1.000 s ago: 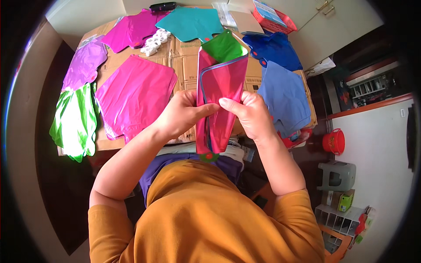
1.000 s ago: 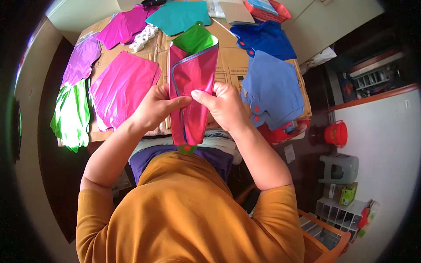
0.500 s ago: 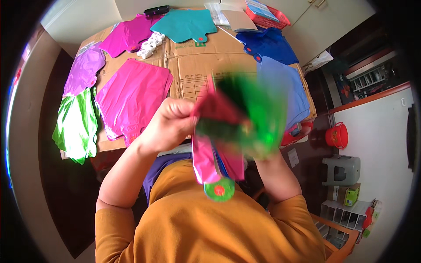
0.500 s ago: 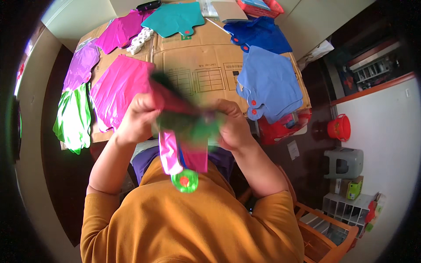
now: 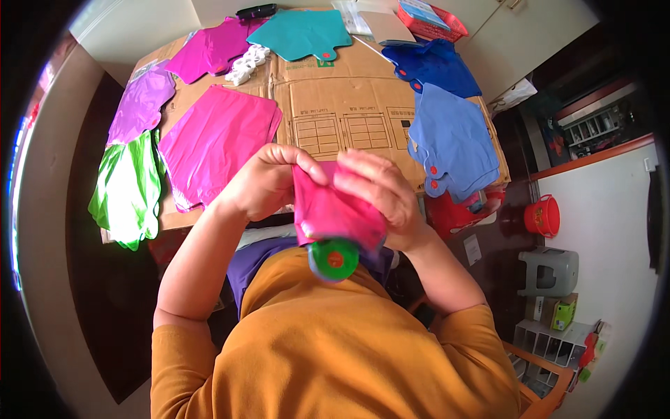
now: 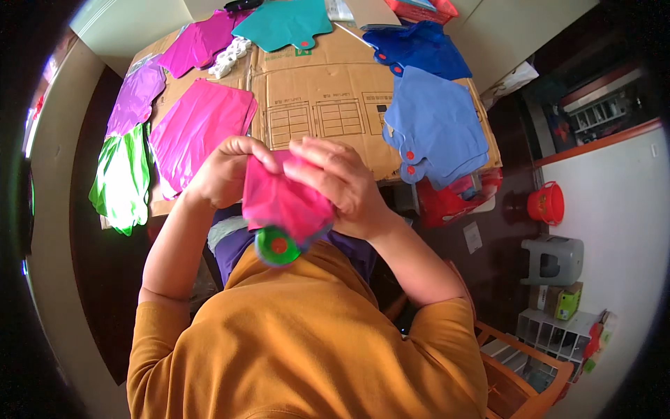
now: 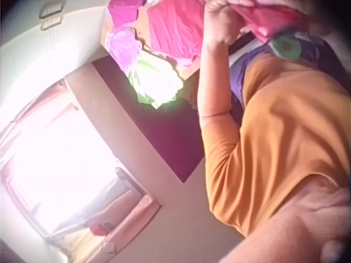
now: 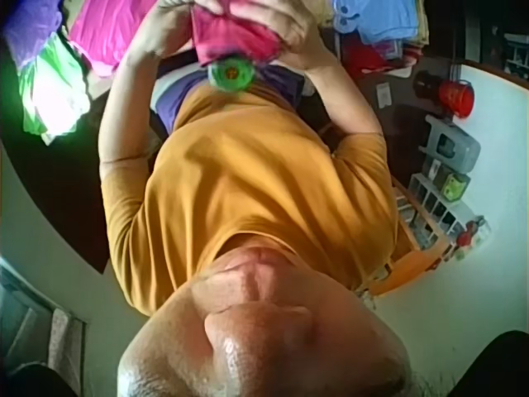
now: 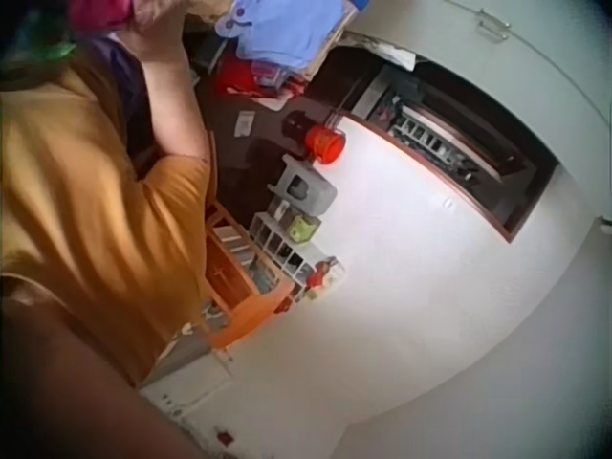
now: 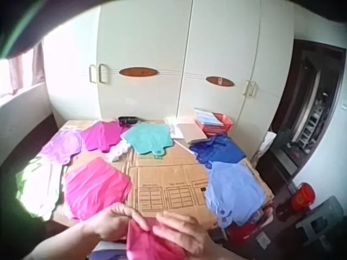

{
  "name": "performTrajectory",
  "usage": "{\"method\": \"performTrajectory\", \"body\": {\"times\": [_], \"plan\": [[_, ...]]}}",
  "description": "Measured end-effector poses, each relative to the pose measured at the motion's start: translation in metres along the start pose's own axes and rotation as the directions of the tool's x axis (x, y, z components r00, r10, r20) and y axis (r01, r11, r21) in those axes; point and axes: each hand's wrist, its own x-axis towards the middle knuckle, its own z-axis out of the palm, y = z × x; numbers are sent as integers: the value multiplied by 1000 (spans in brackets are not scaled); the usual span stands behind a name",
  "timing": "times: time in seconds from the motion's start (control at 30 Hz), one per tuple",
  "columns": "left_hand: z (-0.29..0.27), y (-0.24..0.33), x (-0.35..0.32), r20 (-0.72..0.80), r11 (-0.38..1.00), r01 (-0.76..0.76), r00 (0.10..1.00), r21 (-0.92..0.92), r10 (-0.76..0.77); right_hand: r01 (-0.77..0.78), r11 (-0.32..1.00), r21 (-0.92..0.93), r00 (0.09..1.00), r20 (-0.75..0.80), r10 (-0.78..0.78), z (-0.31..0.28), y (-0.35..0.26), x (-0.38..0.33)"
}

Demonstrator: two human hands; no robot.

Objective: Folding metallic balloons and inserting them into plastic sleeves with cardboard backings.

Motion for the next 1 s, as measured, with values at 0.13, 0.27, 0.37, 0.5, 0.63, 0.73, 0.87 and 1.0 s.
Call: {"method": "performTrajectory", "body": {"times": [0.13, 0.27, 0.37, 0.5, 0.63, 0.73, 0.87, 1.0], "plan": [[17, 14, -12, -53, 980, 174, 984, 94, -169, -470, 822, 322, 866, -10, 500, -1, 2, -1], [6, 4, -17, 151, 973, -66, 988, 219, 33, -788, 348, 508, 594, 477, 648, -14, 4, -3], [19, -11, -11, -139, 955, -6, 989, 295, 49, -778, 19, 627, 519, 626, 581, -7, -1, -3], [28, -6, -14, -237, 935, -39, 963, 351, 129, -675, -120, 728, 557, 610, 563, -9, 0, -2], [23, -7, -16, -227, 898, 9, 969, 441, 101, -654, -46, 755, 566, 528, 633, 4, -5, -10], [16, -6, -18, -219, 893, 43, 974, 449, 63, -715, 140, 685, 614, 519, 594, 3, 5, -22], [21, 0, -21, -161, 937, -45, 981, 347, 106, -660, 468, 588, 732, 364, 576, -6, -5, -11], [23, 11, -32, 262, 883, -357, 923, 305, 282, -419, 236, 877, 873, 318, 369, -13, -10, -11]]}}
